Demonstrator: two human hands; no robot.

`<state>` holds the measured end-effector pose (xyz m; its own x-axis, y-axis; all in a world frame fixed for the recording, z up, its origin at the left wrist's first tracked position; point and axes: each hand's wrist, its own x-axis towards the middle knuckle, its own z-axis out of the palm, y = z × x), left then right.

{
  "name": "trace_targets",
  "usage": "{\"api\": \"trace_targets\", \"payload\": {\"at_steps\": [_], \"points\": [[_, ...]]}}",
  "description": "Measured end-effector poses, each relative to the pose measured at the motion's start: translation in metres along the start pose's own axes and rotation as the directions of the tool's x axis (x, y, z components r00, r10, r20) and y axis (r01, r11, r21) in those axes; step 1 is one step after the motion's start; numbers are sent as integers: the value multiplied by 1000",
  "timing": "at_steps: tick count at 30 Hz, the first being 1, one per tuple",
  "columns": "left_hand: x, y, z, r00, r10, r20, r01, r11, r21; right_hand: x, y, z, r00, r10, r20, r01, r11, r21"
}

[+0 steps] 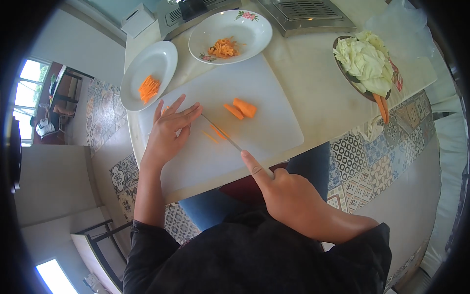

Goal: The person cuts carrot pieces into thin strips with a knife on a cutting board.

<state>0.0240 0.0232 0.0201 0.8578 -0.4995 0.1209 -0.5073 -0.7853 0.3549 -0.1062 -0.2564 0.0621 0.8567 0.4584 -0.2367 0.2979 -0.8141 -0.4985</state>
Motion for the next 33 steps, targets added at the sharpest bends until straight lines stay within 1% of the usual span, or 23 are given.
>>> {"api": "trace_targets", "payload": {"at_steps": [2, 5, 8, 11, 14, 17, 20, 23, 26, 29, 32, 33], "points": [[0, 1, -3, 999, -12, 41, 11, 1000, 12, 1, 0, 2, 1000, -7, 5, 7, 1000, -8], [1, 8, -7, 998, -37, 52, 37, 999, 16, 0, 6, 18, 997, -44, -68, 44, 999, -6], [1, 13, -8, 998, -45, 39, 43, 998, 45, 0, 14, 31, 991, -67, -113, 63, 997, -34], [0, 16, -9, 998, -59, 36, 54, 990, 128, 0, 13, 38, 974, -109, -200, 103, 994, -39], [-3, 19, -8, 995, -96, 13, 94, 989, 111, 0, 11, 44, 976, -93, -196, 79, 994, -80], [-10, 20, 0, 989, -128, -76, 132, 990, 50, 1, 9, 46, 970, -85, -227, 72, 995, -66], [-19, 24, 18, 967, -179, -179, 185, 983, 13, 5, 9, 45, 975, -59, -216, 58, 998, -11], [-26, 38, 32, 913, -249, -323, 251, 967, -35, 15, 6, 44, 976, -48, -212, 57, 998, 35], [-37, 52, 39, 863, -296, -408, 285, 954, -90, 21, 1, 39, 983, -18, -181, 33, 996, 78], [-53, 60, 44, 849, -345, -400, 325, 938, -119, 23, 7, 37, 977, -36, -212, 79, 978, 195], [-63, 64, 51, 844, -334, -420, 296, 943, -155, 23, 11, 32, 972, -44, -230, 114, 946, 302], [-65, 65, 53, 847, -323, -423, 282, 946, -158, 22, 11, 32, 970, -54, -237, 126, 947, 297]]}}
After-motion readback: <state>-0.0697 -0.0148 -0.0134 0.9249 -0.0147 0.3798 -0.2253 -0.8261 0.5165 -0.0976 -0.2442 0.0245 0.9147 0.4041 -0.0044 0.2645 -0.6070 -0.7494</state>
